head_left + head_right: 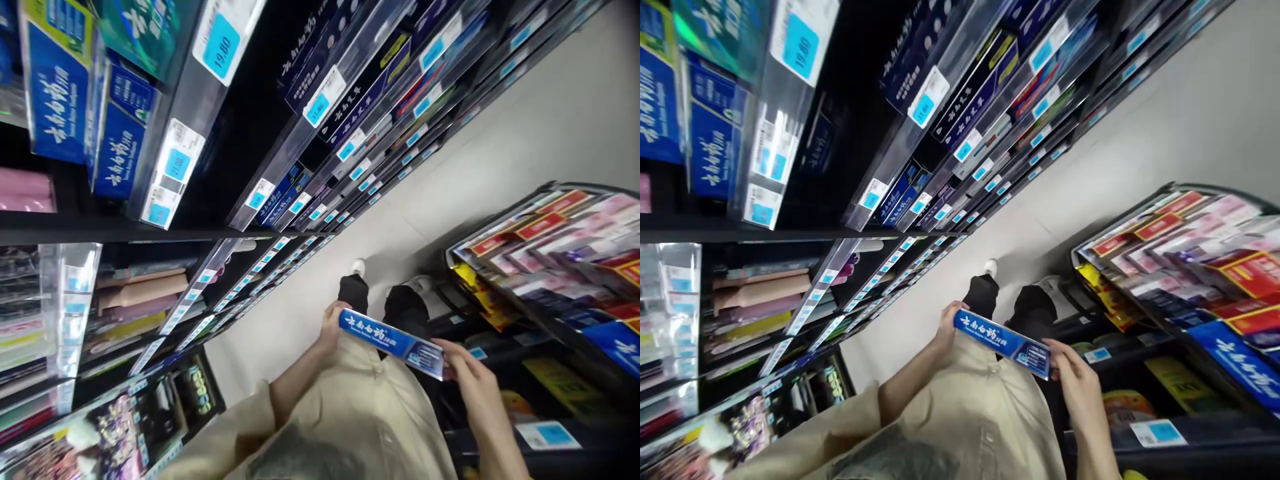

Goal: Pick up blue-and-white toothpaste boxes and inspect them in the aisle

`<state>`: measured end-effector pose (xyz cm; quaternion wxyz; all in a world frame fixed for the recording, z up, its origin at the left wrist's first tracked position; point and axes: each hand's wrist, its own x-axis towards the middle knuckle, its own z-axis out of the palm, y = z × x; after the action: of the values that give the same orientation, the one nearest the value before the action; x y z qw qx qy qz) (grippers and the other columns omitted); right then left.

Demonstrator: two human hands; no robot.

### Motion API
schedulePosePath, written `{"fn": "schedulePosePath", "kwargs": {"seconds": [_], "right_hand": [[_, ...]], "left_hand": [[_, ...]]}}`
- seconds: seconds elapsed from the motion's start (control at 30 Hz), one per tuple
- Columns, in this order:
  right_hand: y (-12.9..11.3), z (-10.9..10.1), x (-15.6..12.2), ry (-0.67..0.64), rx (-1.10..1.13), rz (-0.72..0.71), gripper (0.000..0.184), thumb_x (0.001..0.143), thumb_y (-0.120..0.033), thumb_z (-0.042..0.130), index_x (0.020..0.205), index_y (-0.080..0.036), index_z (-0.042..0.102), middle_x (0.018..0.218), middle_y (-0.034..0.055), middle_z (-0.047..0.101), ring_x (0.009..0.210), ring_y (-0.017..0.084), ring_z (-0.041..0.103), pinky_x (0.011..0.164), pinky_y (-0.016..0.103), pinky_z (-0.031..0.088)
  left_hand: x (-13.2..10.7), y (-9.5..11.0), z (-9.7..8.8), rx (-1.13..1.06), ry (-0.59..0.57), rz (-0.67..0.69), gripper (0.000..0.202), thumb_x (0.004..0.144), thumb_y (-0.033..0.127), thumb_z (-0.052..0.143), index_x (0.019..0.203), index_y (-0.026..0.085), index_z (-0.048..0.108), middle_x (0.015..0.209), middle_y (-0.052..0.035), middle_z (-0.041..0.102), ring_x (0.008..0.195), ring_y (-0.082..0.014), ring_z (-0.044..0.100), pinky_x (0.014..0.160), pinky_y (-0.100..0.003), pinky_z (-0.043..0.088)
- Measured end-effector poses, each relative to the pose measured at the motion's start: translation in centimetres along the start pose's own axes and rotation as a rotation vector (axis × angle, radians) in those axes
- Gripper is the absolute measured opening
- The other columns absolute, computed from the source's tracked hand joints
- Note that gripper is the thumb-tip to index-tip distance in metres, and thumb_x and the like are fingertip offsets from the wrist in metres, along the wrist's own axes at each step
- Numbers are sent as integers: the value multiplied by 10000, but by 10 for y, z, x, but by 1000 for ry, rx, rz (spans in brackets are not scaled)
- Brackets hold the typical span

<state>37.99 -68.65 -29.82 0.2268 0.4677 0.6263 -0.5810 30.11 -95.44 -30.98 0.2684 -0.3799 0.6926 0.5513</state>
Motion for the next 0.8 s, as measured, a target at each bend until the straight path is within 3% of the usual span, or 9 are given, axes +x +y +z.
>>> {"fn": "schedulePosePath", "kwargs": {"seconds": [0.1,0.17,0.3,0.47,0.6,0.7,0.8], "right_hand": [[1,-11,15,7,-40,39,404,649,-545,680,860,-231,823,951,127,783,693,266,641,561,372,494],[-7,-12,19,19,-38,42,412,657,-547,679,875,-232,831,965,128,786,711,271,652,566,373,499],[-43,6,14,68,15,23,488,682,-629,741,910,-208,835,981,128,788,798,280,696,607,352,538],[-125,64,-19,-13,213,-3,707,690,-797,748,1003,-165,796,962,121,773,821,284,711,611,363,575],[-186,113,-43,-44,380,-237,682,766,-796,692,1016,-166,766,823,76,728,808,267,690,667,390,593],[-219,132,-51,38,360,-446,548,864,-700,639,939,-170,758,758,50,681,820,248,670,718,381,594],[-241,141,-58,123,307,-580,479,921,-628,573,897,-180,742,730,28,638,804,224,645,720,354,581]], "left_hand": [[-2,-8,15,-4,61,-66,327,841,469,545,823,193,719,973,-87,667,994,-259,600,907,-346,483],[0,-3,19,-7,52,-69,288,844,427,538,794,195,701,949,-85,670,982,-260,598,899,-346,489],[16,34,11,-63,-18,46,291,845,446,532,792,200,677,868,-67,655,888,-239,586,844,-339,484],[34,124,-34,-111,-99,286,316,831,484,542,789,192,655,832,-59,638,850,-226,575,830,-334,466],[36,193,-79,-129,-121,599,353,882,527,535,840,196,652,901,-66,656,911,-236,587,864,-333,467],[38,225,-105,-99,-214,716,406,942,560,507,954,193,680,1000,-71,676,931,-233,607,854,-324,478],[39,241,-122,-64,-271,786,448,960,599,498,1021,200,692,1069,-77,688,993,-250,637,879,-332,500]]}}
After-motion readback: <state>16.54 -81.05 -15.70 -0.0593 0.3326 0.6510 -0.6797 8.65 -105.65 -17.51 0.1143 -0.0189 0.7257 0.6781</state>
